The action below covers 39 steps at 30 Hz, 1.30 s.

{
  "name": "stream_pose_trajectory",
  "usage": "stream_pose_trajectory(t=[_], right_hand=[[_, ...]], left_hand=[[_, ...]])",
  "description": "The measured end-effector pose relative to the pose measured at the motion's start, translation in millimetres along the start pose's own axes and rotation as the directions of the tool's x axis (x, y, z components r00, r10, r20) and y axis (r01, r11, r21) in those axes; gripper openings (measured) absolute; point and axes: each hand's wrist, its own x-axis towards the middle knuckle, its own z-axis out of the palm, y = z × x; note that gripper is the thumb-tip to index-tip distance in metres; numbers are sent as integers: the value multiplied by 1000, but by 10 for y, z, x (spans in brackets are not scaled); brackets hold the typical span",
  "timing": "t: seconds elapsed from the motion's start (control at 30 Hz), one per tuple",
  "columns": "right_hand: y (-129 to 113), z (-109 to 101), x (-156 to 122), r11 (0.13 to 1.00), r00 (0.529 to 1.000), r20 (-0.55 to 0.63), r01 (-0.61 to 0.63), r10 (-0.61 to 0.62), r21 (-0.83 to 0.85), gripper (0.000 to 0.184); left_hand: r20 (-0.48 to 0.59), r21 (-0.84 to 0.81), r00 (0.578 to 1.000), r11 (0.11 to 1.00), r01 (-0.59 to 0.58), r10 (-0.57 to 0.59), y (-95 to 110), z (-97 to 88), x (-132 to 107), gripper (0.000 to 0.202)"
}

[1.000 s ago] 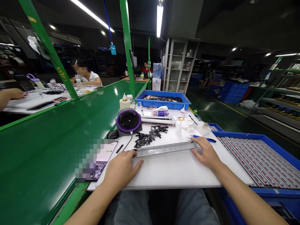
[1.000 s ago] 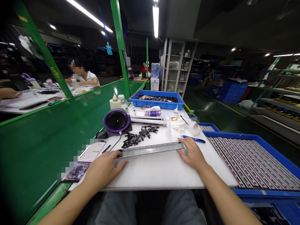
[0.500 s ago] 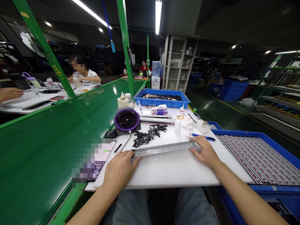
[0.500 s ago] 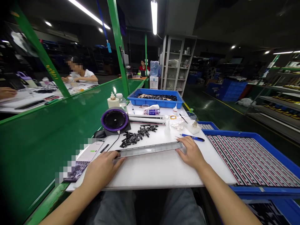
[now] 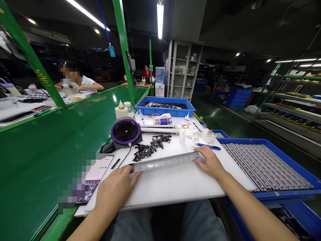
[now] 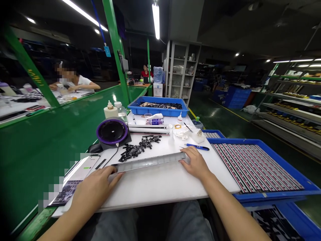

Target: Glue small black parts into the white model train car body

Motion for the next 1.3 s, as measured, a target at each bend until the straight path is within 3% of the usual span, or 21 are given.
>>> stream_pose_trajectory(t=[0.17, 0.37, 0.77, 1.03, 1.3], right_hand=[[-6, 12, 6, 1000, 999, 29, 17, -17, -5, 38], [-34, 7, 18, 999, 997, 54, 47, -47, -3, 36], [-83, -28, 15, 1000, 994, 110, -13, 11, 15, 38], [-121, -49, 3, 1000, 995, 100, -13, 13, 2, 57], [-164, -48, 51, 997, 982, 188, -19, 34, -80, 31]], left_hand=[[-79, 47, 993, 995, -90, 93, -45, -30, 27, 38], [-57, 43, 989, 990, -133, 135, -47, 11, 26, 40], [-35, -10, 993, 993, -117, 117, -130, 113, 36, 47], [-41, 0, 993, 994, -108, 108, -127, 93, 70, 46], [-8, 9, 997, 997, -78, 78, -101, 71, 76, 42]])
